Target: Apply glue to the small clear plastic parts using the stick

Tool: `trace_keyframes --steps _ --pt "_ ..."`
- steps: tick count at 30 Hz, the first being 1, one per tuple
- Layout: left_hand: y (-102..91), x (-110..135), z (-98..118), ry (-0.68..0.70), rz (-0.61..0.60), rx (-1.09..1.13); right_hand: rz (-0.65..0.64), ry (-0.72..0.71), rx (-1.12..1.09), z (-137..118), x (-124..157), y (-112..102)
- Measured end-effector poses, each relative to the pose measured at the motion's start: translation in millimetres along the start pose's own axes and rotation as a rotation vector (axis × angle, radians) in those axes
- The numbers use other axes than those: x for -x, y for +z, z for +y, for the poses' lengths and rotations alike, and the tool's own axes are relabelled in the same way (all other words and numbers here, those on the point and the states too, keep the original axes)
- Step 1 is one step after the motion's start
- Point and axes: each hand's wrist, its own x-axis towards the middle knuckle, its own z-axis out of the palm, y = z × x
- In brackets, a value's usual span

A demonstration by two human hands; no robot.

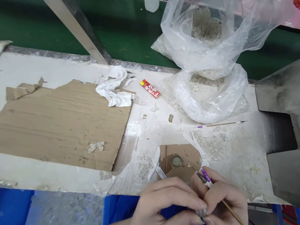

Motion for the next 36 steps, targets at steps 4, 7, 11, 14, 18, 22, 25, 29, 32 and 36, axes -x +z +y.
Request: trace_keyframes --steps 4,7,11,14,18,22,25,29,32,36 --pt "0.4 -1.5 -3.6 -0.037 0.033 -0.005 -0.024 -0.003 0.113 -4.1 -4.3 -13.2" --pt "3.9 1.0 -7.8 -0.070 0.019 -0.001 -0.056 -0.036 0.196 -6.7 -3.9 -20.1" --pt "11.0 3.3 -16.7 -0.129 0.007 -0.131 -0.094 -0.033 0.306 -1.8 4.4 -26.0" --pt "1.5 -4.7 -24.8 -0.142 -0.045 -0.377 0.009 -0.006 0.497 10.7 12.9 -36.1" --pt "-41.1 -30.3 -37.8 -0.155 0.002 -0.705 0.234 -0.118 0.802 27.8 17.4 -71.0" --pt "-79.0 -64.1 -59.6 -0.167 0.044 -0.989 0.332 -0.109 1.040 35.7 18.3 -110.0" --pt "-85.1 -86.8 -78.8 -0.154 0.000 -1.110 0.430 -0.094 1.026 41.4 22.1 -112.8" --pt "-81.3 -96.9 -95.5 -0.146 -0.094 -1.180 0.384 -0.078 0.676 53.8 26.6 -82.5" --pt "-80.9 -88.4 -98.5 -0.130 -0.134 -1.176 0.319 -0.105 0.473 63.6 27.7 -58.4" --pt "-78.7 -67.2 -94.3 -0.087 -0.127 -1.118 0.270 -0.105 0.466 71.3 26.3 -43.3"
